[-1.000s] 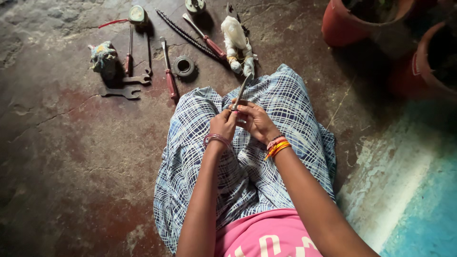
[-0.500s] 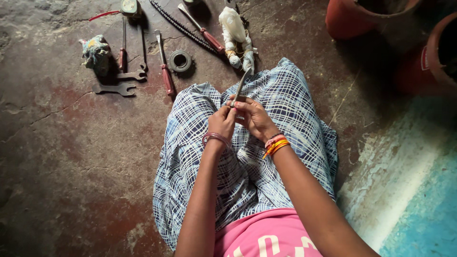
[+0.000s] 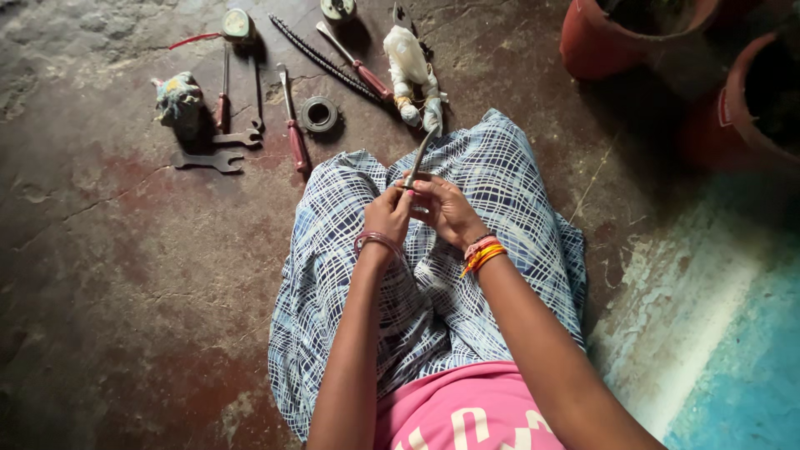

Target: The person sits on the floor and sharpens a curved metal blade using a file. They hold the blade in their left hand and rub the file along the edge with their right hand, repeating the motion to sharpen the tool.

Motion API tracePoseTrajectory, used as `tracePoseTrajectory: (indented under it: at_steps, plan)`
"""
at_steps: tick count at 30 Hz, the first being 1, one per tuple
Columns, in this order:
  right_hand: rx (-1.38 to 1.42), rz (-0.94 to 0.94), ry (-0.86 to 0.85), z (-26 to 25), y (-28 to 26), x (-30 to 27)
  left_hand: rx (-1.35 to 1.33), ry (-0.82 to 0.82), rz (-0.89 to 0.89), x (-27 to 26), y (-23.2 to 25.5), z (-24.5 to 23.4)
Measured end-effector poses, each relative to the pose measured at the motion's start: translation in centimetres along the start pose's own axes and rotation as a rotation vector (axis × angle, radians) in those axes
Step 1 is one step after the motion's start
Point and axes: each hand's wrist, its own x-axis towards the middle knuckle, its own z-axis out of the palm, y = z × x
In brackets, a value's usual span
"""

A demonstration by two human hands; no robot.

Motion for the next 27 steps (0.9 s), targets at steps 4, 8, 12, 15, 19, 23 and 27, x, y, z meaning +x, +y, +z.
tracePoseTrajectory:
  at_steps: [4,8,12,15,19,23,27]
  plan:
    - [0.010,-0.007,0.006,-1.1,0.8,0.5,-0.042,0.009,0.063,-0.3,-0.5,0.1]
    - [0.024,-0.009,-0.033,0.0,0.0,-0.6,-0.048,0.004,0.078,-0.4,-0.5,0.1]
    - [-0.008,0.016,-0.045,1.2,-1.0,-1.6,-0.006,-0.001,0.069,-0.2,-0.2,0.1]
    - [-0.043,0.016,-0.043,0.8,-0.6,-1.3,0.007,-0.007,0.056,-0.4,-0.2,0.0]
    - [-0.005,0.020,-0.006,0.1,-0.2,-0.8,0.000,-0.001,0.077,-0.5,-0.3,0.0]
    - [0.022,0.025,-0.044,0.4,-0.3,-0.6,0.002,0.002,0.089,-0.6,-0.2,0.0]
    - [0.060,0.075,-0.020,0.5,-0.5,-0.4,-0.021,-0.018,0.043,-0.6,0.4,-0.3]
